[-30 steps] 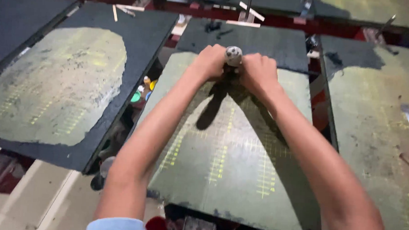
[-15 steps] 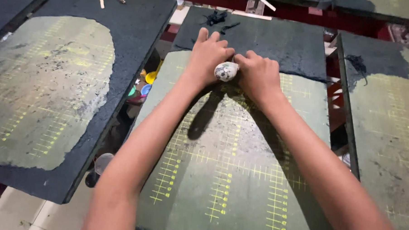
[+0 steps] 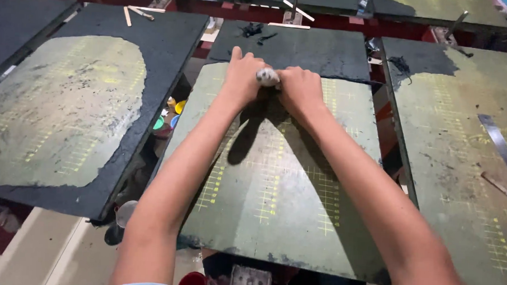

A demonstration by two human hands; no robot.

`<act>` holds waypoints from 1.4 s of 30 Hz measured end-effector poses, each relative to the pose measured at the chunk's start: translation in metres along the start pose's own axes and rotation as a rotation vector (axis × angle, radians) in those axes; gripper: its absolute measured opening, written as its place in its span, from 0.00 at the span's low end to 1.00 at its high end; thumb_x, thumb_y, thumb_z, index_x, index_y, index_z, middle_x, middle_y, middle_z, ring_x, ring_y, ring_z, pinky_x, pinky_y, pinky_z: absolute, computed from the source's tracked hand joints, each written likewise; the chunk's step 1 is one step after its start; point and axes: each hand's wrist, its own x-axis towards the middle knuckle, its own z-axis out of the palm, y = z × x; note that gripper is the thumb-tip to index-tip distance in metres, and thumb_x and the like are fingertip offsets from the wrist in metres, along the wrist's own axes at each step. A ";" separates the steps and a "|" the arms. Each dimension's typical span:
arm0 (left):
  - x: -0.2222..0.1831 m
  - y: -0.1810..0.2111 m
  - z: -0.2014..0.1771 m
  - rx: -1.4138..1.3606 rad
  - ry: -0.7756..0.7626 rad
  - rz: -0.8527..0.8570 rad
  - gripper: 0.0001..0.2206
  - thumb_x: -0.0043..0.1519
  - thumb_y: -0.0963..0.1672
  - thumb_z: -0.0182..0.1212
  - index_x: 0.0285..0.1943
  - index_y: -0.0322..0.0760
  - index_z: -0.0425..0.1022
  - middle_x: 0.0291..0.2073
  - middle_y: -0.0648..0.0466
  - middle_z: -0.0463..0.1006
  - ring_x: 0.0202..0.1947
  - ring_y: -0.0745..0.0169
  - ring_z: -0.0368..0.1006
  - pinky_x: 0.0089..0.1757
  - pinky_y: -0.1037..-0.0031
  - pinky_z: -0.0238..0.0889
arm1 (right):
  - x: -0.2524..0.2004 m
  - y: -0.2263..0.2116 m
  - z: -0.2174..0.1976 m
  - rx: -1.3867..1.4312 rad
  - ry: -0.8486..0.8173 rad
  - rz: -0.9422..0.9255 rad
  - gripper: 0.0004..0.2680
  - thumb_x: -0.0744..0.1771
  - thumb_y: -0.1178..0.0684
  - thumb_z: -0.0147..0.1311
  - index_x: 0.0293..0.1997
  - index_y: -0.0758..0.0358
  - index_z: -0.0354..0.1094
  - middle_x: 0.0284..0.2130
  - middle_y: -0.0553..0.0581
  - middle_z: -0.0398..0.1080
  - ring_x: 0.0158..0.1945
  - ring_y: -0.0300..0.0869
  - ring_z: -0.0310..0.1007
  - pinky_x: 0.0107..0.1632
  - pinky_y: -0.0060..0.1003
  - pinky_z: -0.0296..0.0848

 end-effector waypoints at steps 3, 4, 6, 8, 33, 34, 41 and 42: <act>0.011 -0.004 0.007 -0.010 0.007 -0.016 0.11 0.56 0.38 0.70 0.43 0.49 0.83 0.37 0.55 0.84 0.45 0.48 0.77 0.61 0.43 0.49 | 0.014 0.012 0.018 -0.009 -0.023 0.001 0.11 0.57 0.58 0.63 0.40 0.50 0.76 0.26 0.54 0.73 0.29 0.60 0.79 0.31 0.58 0.79; 0.015 -0.008 0.014 -0.010 0.004 -0.019 0.11 0.56 0.38 0.70 0.43 0.49 0.83 0.37 0.55 0.84 0.45 0.48 0.77 0.61 0.43 0.49 | 0.016 0.011 0.021 -0.007 -0.025 -0.002 0.11 0.57 0.58 0.63 0.40 0.50 0.76 0.26 0.54 0.73 0.29 0.60 0.79 0.31 0.58 0.79; 0.026 -0.018 0.029 -0.028 0.064 -0.025 0.12 0.56 0.41 0.72 0.46 0.55 0.82 0.38 0.60 0.83 0.44 0.54 0.76 0.58 0.47 0.52 | 0.025 0.010 0.029 -0.013 0.053 0.001 0.09 0.60 0.60 0.59 0.41 0.50 0.77 0.28 0.54 0.73 0.29 0.59 0.80 0.32 0.55 0.79; 0.038 -0.034 0.044 0.007 0.081 0.044 0.09 0.55 0.40 0.65 0.41 0.52 0.78 0.36 0.59 0.81 0.42 0.49 0.74 0.57 0.46 0.52 | 0.035 0.015 0.029 0.063 0.013 0.063 0.09 0.60 0.59 0.55 0.38 0.50 0.76 0.28 0.56 0.73 0.31 0.64 0.77 0.31 0.58 0.73; 0.026 -0.097 0.072 0.033 0.236 0.181 0.07 0.61 0.50 0.51 0.34 0.58 0.75 0.33 0.56 0.78 0.40 0.49 0.75 0.44 0.51 0.55 | 0.057 -0.023 0.063 -0.087 0.069 -0.059 0.05 0.55 0.56 0.57 0.28 0.53 0.70 0.27 0.56 0.71 0.24 0.63 0.74 0.21 0.54 0.67; 0.026 -0.098 0.072 0.021 0.213 0.169 0.07 0.61 0.50 0.51 0.34 0.58 0.75 0.33 0.56 0.78 0.40 0.49 0.75 0.44 0.51 0.55 | 0.061 -0.014 0.076 -0.074 0.045 -0.067 0.05 0.55 0.56 0.57 0.28 0.53 0.70 0.27 0.56 0.71 0.24 0.63 0.74 0.21 0.54 0.67; 0.078 -0.098 0.071 0.042 0.263 0.007 0.09 0.54 0.39 0.58 0.32 0.50 0.80 0.31 0.51 0.84 0.38 0.43 0.79 0.52 0.47 0.59 | 0.108 0.018 0.079 -0.071 0.011 0.071 0.06 0.63 0.52 0.52 0.37 0.60 0.73 0.32 0.66 0.74 0.35 0.67 0.74 0.37 0.58 0.69; 0.070 -0.097 0.077 0.054 0.131 0.027 0.08 0.54 0.39 0.59 0.35 0.47 0.80 0.33 0.50 0.84 0.41 0.45 0.79 0.56 0.48 0.56 | 0.098 0.009 0.066 -0.078 -0.167 0.102 0.09 0.61 0.55 0.54 0.39 0.66 0.74 0.33 0.71 0.75 0.36 0.69 0.76 0.37 0.59 0.72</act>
